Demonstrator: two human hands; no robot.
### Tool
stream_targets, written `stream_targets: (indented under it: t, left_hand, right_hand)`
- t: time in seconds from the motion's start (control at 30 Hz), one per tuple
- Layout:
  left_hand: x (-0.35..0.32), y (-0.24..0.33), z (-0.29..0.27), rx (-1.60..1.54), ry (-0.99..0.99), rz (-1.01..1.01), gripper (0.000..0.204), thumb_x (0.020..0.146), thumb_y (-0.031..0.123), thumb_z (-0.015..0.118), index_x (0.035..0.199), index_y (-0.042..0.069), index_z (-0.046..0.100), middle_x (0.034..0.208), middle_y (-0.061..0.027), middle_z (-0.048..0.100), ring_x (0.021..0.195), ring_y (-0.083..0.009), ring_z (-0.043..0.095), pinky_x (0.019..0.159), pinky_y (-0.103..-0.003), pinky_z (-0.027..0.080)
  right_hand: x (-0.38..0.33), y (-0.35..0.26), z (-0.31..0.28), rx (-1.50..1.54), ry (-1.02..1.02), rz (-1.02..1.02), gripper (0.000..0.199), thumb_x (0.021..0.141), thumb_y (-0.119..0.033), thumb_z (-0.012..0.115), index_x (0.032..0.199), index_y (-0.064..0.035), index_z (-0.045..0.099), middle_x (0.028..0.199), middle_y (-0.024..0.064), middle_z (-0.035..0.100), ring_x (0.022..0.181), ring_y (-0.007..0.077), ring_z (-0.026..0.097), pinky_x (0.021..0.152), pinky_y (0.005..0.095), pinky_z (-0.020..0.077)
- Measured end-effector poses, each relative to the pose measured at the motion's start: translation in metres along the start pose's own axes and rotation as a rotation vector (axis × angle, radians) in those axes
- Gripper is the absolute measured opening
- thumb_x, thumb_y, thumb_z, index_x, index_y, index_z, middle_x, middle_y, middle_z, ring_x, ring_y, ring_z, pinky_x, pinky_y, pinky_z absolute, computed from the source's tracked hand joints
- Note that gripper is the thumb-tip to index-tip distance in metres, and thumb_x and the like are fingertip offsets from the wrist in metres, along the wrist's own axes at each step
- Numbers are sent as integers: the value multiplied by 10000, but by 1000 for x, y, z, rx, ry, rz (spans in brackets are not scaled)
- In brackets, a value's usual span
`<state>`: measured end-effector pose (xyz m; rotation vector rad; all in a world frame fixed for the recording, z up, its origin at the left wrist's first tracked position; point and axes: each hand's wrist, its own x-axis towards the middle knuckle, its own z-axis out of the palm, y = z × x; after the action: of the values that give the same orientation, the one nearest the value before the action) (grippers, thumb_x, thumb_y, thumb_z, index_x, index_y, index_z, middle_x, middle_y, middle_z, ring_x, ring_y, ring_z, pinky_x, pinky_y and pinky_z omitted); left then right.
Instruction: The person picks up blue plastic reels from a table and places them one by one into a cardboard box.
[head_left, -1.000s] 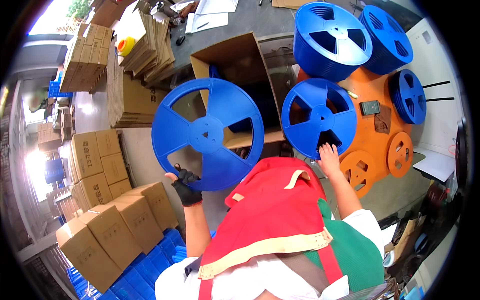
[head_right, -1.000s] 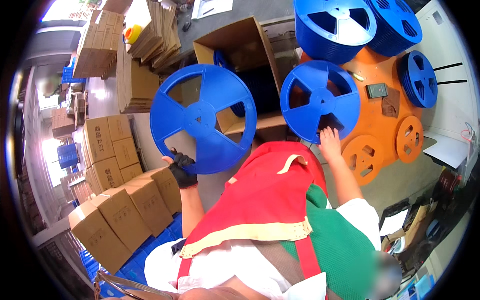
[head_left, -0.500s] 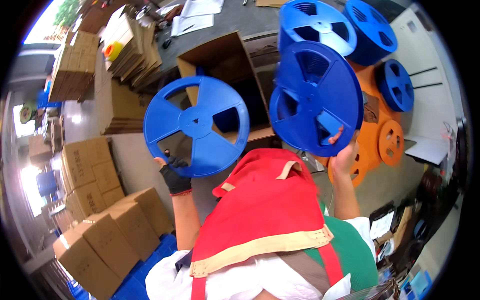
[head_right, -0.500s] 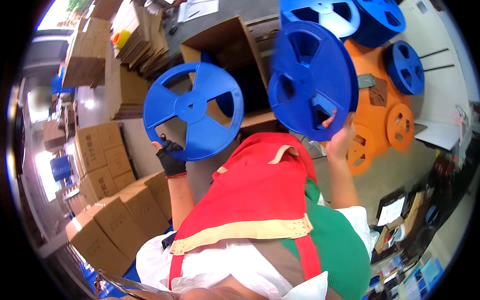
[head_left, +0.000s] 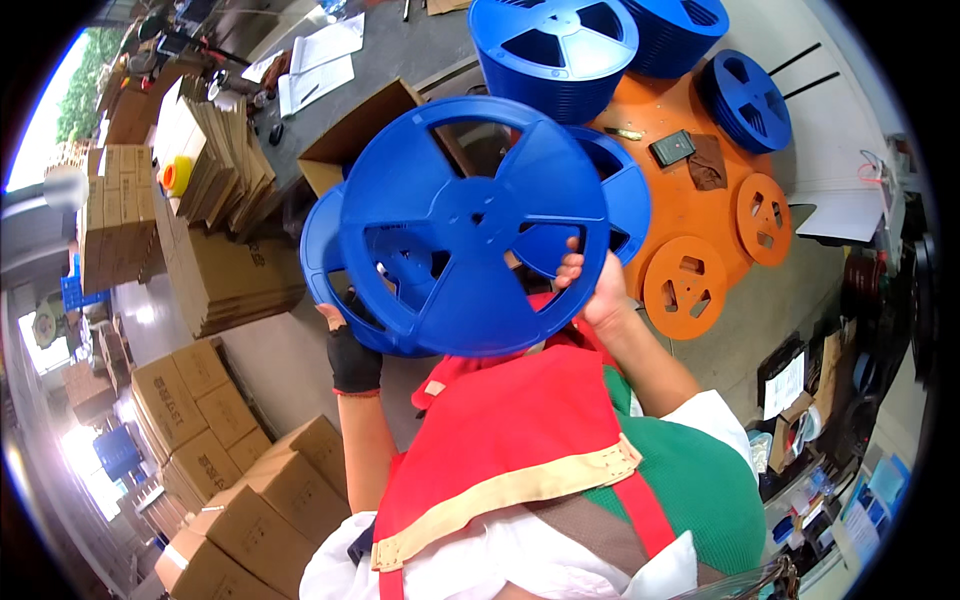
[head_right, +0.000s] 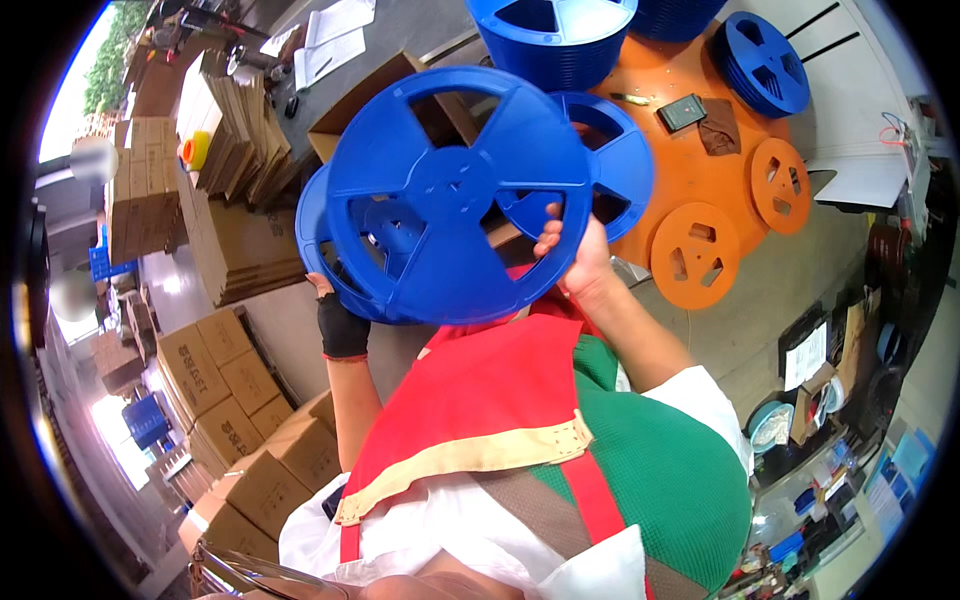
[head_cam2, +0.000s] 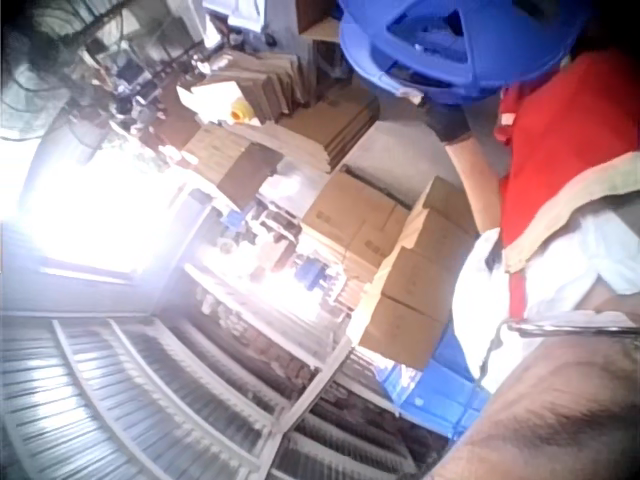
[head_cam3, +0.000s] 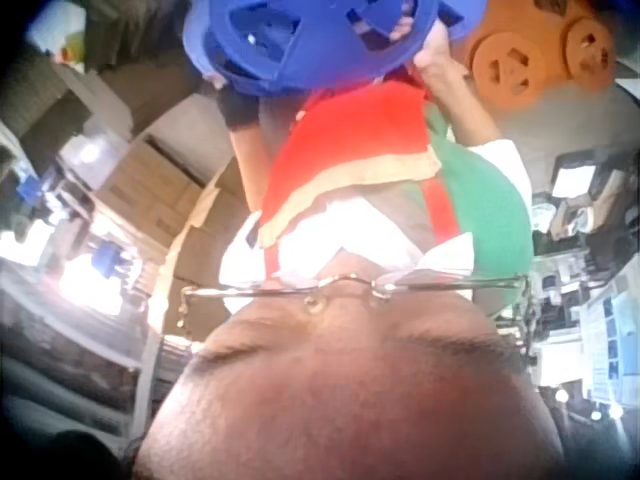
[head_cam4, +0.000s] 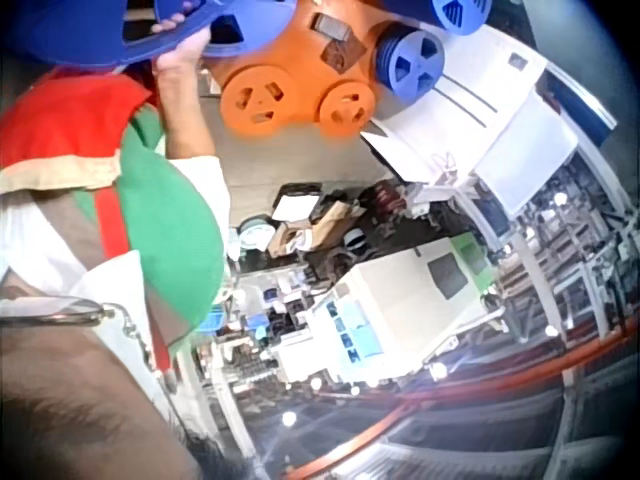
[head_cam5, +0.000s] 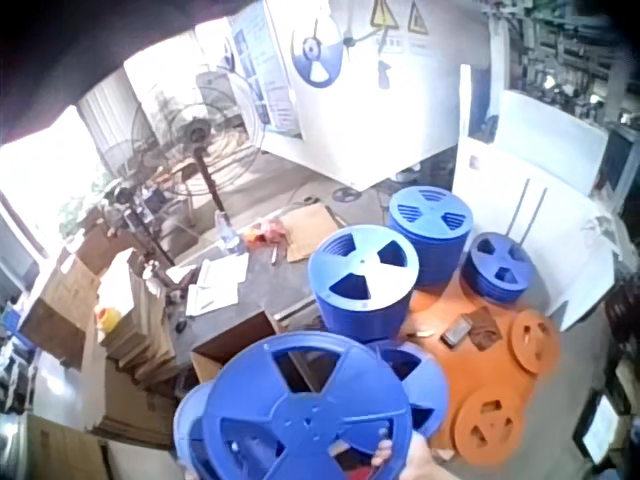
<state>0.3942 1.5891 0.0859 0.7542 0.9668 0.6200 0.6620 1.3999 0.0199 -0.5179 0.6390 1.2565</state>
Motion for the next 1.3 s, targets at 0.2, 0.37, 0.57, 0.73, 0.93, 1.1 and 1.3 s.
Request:
stream_targets:
  t: [0.2,0.37,0.57,0.73,0.93,1.1,1.3]
  left_hand:
    - [-11,8,7,-9,182,13,655,845,632,314,1166,79,458,977,-82,528,827,-204,525,724,-344,454]
    - [-16,8,-10,19,99,-64,392,862,441,517,1036,90,484,775,-3,480,651,-151,471,602,-296,404]
    - [-31,12,-31,-119,129,-27,234,879,308,540,927,83,494,607,45,387,516,-80,371,529,-240,361]
    - [-22,7,-39,-302,151,-22,295,875,364,531,852,70,549,531,55,343,476,-58,336,499,-192,338]
    - [-25,16,-32,-456,174,-138,396,881,439,474,988,69,569,508,52,309,447,-62,290,484,-205,342]
    - [-20,10,-25,-314,155,-90,442,872,446,483,1080,58,523,557,38,335,488,-88,321,505,-228,356]
    - [-13,10,10,-111,118,-94,633,846,513,480,1249,33,393,1123,-114,518,990,-233,520,837,-365,448]
  right_hand:
    - [11,16,-1,-118,-122,35,366,899,-364,374,894,-35,534,565,36,478,494,154,473,508,309,417]
    - [32,10,-15,-767,-1,-292,495,897,-447,409,877,11,594,609,119,578,549,229,576,542,313,479]
    - [43,-43,-90,-2428,238,-622,526,768,-406,604,1098,-3,533,1196,140,506,1160,269,427,959,432,310]
    - [51,-47,-151,-2856,147,-535,628,704,-375,667,1186,-26,466,1263,125,444,1270,254,307,1043,491,197]
    - [24,-35,-95,-2290,-333,-1226,371,698,-299,671,953,-48,569,991,87,573,1030,235,507,936,421,328]
    - [-8,-17,-21,-1009,-172,-996,270,836,-258,545,924,-3,551,773,96,592,749,205,564,796,340,437]
    - [6,-38,3,46,-137,-253,353,918,-362,350,878,-53,516,618,24,487,525,129,450,545,274,387]
